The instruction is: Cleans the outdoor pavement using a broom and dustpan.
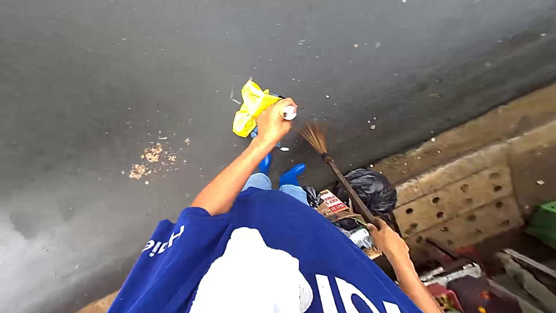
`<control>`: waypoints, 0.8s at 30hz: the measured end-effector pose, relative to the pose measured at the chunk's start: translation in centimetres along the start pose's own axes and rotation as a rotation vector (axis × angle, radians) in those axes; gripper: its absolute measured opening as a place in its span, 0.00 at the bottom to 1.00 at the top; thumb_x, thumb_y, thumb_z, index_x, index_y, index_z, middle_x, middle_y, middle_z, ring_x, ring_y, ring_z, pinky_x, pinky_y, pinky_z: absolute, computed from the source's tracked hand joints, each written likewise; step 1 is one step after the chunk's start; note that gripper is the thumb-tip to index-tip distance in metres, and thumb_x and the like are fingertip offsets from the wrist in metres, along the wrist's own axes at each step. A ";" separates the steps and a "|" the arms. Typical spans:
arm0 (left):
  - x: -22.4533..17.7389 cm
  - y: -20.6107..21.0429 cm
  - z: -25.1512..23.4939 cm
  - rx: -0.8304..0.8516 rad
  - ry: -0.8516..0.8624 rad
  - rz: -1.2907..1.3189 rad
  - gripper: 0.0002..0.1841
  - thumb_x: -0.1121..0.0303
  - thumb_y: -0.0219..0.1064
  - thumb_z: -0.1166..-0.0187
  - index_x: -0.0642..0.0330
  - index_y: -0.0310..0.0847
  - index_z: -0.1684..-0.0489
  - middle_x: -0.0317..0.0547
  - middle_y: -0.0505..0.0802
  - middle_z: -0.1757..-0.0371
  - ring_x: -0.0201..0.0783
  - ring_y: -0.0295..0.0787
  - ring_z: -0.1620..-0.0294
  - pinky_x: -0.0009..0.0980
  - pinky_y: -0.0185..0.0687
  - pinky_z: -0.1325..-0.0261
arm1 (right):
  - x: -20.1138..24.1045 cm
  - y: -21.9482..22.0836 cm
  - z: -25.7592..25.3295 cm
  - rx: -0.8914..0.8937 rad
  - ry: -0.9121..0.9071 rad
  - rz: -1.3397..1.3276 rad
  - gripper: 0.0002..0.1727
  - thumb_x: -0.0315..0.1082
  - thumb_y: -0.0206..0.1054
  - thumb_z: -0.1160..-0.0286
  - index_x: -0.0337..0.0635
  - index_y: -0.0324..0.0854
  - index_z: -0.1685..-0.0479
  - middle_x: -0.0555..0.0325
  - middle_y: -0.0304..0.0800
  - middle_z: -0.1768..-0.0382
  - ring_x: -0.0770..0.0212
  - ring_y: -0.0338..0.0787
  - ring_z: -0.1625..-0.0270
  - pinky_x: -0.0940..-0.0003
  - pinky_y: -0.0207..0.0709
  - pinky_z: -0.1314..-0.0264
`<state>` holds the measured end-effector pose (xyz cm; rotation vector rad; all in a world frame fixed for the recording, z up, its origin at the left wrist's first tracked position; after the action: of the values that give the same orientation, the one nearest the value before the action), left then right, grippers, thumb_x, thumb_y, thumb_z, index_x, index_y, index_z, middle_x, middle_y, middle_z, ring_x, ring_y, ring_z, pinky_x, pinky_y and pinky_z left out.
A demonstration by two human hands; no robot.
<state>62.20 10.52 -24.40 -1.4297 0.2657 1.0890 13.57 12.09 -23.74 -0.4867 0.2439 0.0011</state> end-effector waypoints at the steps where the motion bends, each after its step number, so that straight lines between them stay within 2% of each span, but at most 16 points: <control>1: 0.3 0.0 -0.1 0.002 -0.001 0.006 0.12 0.74 0.66 0.29 0.57 0.91 0.51 0.51 0.97 0.50 0.57 0.94 0.48 0.65 0.82 0.50 | -1.1 0.1 1.2 0.019 0.015 -0.039 0.27 0.49 0.55 0.07 0.54 0.71 0.13 0.29 0.87 0.33 0.25 0.85 0.30 0.22 0.70 0.30; 2: 0.7 -0.1 -0.5 -0.011 0.013 0.013 0.12 0.75 0.66 0.31 0.58 0.91 0.53 0.52 0.97 0.51 0.57 0.94 0.48 0.65 0.82 0.51 | -2.4 0.3 2.2 0.029 0.041 -0.102 0.27 0.49 0.56 0.07 0.58 0.71 0.12 0.31 0.88 0.34 0.28 0.87 0.34 0.24 0.72 0.33; 3: 1.3 -0.2 -0.7 -0.016 0.026 0.025 0.12 0.75 0.66 0.32 0.59 0.91 0.54 0.53 0.97 0.51 0.58 0.94 0.48 0.64 0.82 0.50 | -3.7 0.5 3.2 0.025 0.061 -0.167 0.26 0.49 0.57 0.07 0.59 0.72 0.13 0.32 0.89 0.39 0.31 0.88 0.43 0.27 0.74 0.41; 4: 1.9 -0.5 -0.9 -0.010 0.030 0.035 0.11 0.75 0.67 0.32 0.60 0.90 0.54 0.54 0.96 0.51 0.58 0.94 0.48 0.64 0.82 0.49 | -4.3 0.5 4.3 0.018 0.083 -0.208 0.26 0.49 0.58 0.08 0.59 0.72 0.13 0.31 0.89 0.39 0.30 0.89 0.43 0.26 0.74 0.41; 7: 3.1 -1.7 -2.0 0.029 0.013 0.030 0.12 0.75 0.69 0.32 0.60 0.90 0.52 0.55 0.95 0.51 0.58 0.92 0.45 0.64 0.81 0.45 | -2.1 1.2 6.2 -0.046 0.170 -0.229 0.26 0.49 0.55 0.07 0.54 0.72 0.14 0.29 0.87 0.36 0.26 0.86 0.36 0.24 0.72 0.35; 10: 3.6 -1.7 -2.4 0.035 0.048 0.056 0.12 0.74 0.70 0.33 0.61 0.89 0.53 0.57 0.95 0.51 0.59 0.92 0.46 0.65 0.79 0.46 | 4.5 3.6 4.7 -0.040 0.217 -0.197 0.28 0.47 0.52 0.07 0.43 0.70 0.14 0.27 0.84 0.31 0.26 0.82 0.26 0.25 0.69 0.27; 13: 5.0 -2.9 -1.8 0.037 0.040 0.070 0.11 0.73 0.70 0.33 0.62 0.89 0.53 0.57 0.95 0.52 0.58 0.91 0.47 0.65 0.79 0.47 | 7.5 6.9 2.3 0.095 0.087 -0.130 0.29 0.49 0.52 0.07 0.47 0.70 0.14 0.34 0.84 0.28 0.32 0.81 0.23 0.29 0.68 0.23; 15: 7.4 -5.4 -1.3 0.012 0.050 0.111 0.12 0.74 0.71 0.36 0.64 0.88 0.55 0.54 0.94 0.55 0.52 0.91 0.50 0.60 0.81 0.48 | 5.2 7.9 2.8 0.122 0.000 -0.203 0.28 0.50 0.53 0.07 0.50 0.71 0.14 0.34 0.84 0.28 0.32 0.83 0.26 0.27 0.68 0.24; 16: 8.6 -6.6 -0.6 -0.014 0.069 0.147 0.12 0.74 0.72 0.38 0.65 0.88 0.56 0.52 0.94 0.55 0.48 0.91 0.52 0.55 0.83 0.47 | 3.3 7.8 3.8 0.117 -0.003 -0.237 0.28 0.50 0.53 0.07 0.53 0.71 0.13 0.34 0.86 0.31 0.33 0.86 0.31 0.28 0.72 0.28; 17: 9.4 -7.7 0.4 -0.039 0.088 0.177 0.12 0.75 0.72 0.39 0.66 0.87 0.58 0.52 0.94 0.56 0.45 0.91 0.53 0.51 0.83 0.47 | 1.2 7.7 5.0 0.110 0.010 -0.271 0.28 0.50 0.54 0.06 0.55 0.70 0.12 0.34 0.87 0.35 0.34 0.88 0.41 0.30 0.75 0.38; 18: 9.7 -8.4 1.7 -0.064 0.101 0.190 0.12 0.75 0.71 0.40 0.67 0.86 0.59 0.53 0.94 0.57 0.43 0.91 0.53 0.49 0.84 0.47 | -0.5 7.4 6.4 0.095 0.031 -0.267 0.27 0.51 0.53 0.06 0.56 0.70 0.12 0.33 0.88 0.39 0.33 0.88 0.47 0.31 0.76 0.43; 21: 8.0 -8.8 5.9 -0.094 0.089 0.124 0.10 0.75 0.70 0.38 0.66 0.87 0.60 0.53 0.95 0.58 0.47 0.92 0.54 0.53 0.83 0.49 | -2.0 8.5 9.8 0.019 0.127 -0.106 0.27 0.49 0.53 0.06 0.56 0.69 0.11 0.30 0.88 0.35 0.26 0.86 0.33 0.24 0.72 0.32; 23: 6.0 -7.8 8.1 -0.082 0.066 0.038 0.10 0.75 0.70 0.37 0.64 0.89 0.59 0.55 0.95 0.59 0.53 0.93 0.54 0.61 0.81 0.52 | -1.6 11.5 8.0 0.007 0.129 -0.046 0.26 0.48 0.54 0.07 0.54 0.73 0.15 0.32 0.89 0.36 0.27 0.86 0.31 0.24 0.73 0.32; 24: 5.2 -6.9 9.0 -0.073 0.065 -0.001 0.10 0.75 0.69 0.36 0.63 0.90 0.59 0.55 0.95 0.59 0.56 0.93 0.54 0.63 0.80 0.53 | -0.8 12.6 6.4 0.055 0.098 -0.048 0.25 0.48 0.55 0.08 0.53 0.75 0.16 0.33 0.88 0.33 0.29 0.84 0.28 0.25 0.71 0.29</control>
<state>65.98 22.13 -21.86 -1.5319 0.2735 1.0622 13.53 26.26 -23.96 -0.4385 0.3277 -0.0762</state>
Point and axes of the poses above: each hand's wrist, its own z-axis away from the middle knuckle, its own y-axis out of the palm, x = y × z, the point moved 4 cm from there along -z, towards the middle knuckle
